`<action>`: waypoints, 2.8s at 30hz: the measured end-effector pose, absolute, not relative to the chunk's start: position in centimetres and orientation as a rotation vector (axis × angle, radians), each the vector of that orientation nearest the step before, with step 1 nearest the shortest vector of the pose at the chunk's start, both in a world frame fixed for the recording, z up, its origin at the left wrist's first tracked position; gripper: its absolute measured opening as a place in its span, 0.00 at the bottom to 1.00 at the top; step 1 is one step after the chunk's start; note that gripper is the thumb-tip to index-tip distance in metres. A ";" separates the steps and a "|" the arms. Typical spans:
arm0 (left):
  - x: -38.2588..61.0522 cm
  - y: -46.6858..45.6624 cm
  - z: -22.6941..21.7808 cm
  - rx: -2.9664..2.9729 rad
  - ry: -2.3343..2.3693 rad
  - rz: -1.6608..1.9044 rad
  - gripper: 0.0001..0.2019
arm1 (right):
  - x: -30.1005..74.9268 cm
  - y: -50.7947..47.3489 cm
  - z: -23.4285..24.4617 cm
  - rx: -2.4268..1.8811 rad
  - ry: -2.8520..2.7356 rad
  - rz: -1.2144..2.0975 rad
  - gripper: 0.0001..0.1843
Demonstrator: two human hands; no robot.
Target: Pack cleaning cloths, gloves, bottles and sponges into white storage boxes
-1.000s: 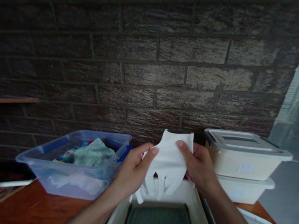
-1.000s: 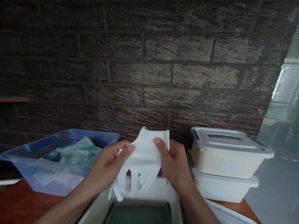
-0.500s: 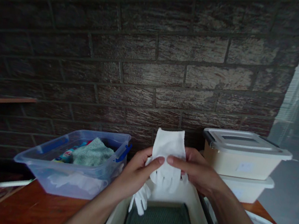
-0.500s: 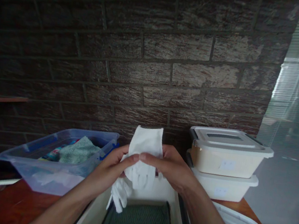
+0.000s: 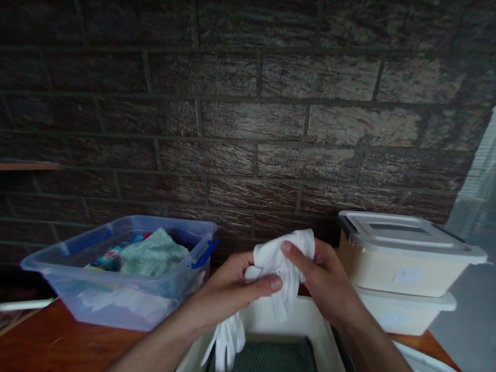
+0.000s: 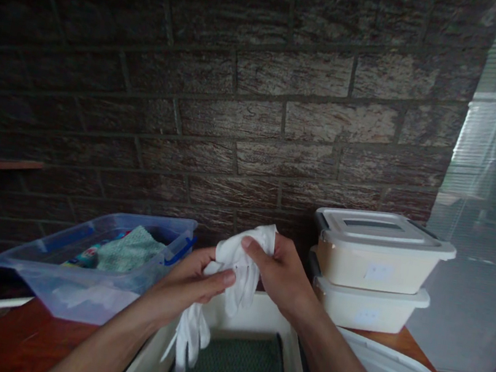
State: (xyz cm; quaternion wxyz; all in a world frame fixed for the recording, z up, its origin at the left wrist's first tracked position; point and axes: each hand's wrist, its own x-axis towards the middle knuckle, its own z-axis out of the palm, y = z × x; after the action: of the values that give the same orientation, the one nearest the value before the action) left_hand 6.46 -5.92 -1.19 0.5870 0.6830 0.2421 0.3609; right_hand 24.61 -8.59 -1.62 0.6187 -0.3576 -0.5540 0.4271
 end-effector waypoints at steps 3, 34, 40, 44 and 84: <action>6.2 -5.9 -1.7 1.587 0.548 0.772 0.17 | 24.6 -8.8 -1.6 -0.874 -1.383 0.806 0.19; 4.0 -7.0 -0.9 1.478 0.721 0.838 0.17 | 25.1 -10.5 -0.3 -1.054 -1.607 0.694 0.26; 4.1 -6.0 -0.9 1.750 0.565 0.732 0.13 | 24.8 -9.4 -1.4 -0.867 -1.338 1.009 0.21; 4.1 -4.8 -0.1 1.517 0.383 0.926 0.19 | 27.0 -9.9 -0.3 -0.864 -0.990 0.903 0.15; 4.4 -5.1 -0.1 1.604 0.589 1.099 0.12 | 26.5 -9.4 -0.3 -0.932 -1.586 0.762 0.20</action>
State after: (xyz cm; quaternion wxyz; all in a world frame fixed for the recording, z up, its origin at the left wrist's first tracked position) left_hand 4.37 -5.12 -0.06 0.5269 0.6711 0.2464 0.4596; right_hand 26.50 -9.40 -0.29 0.5439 -0.3926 -0.6685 0.3212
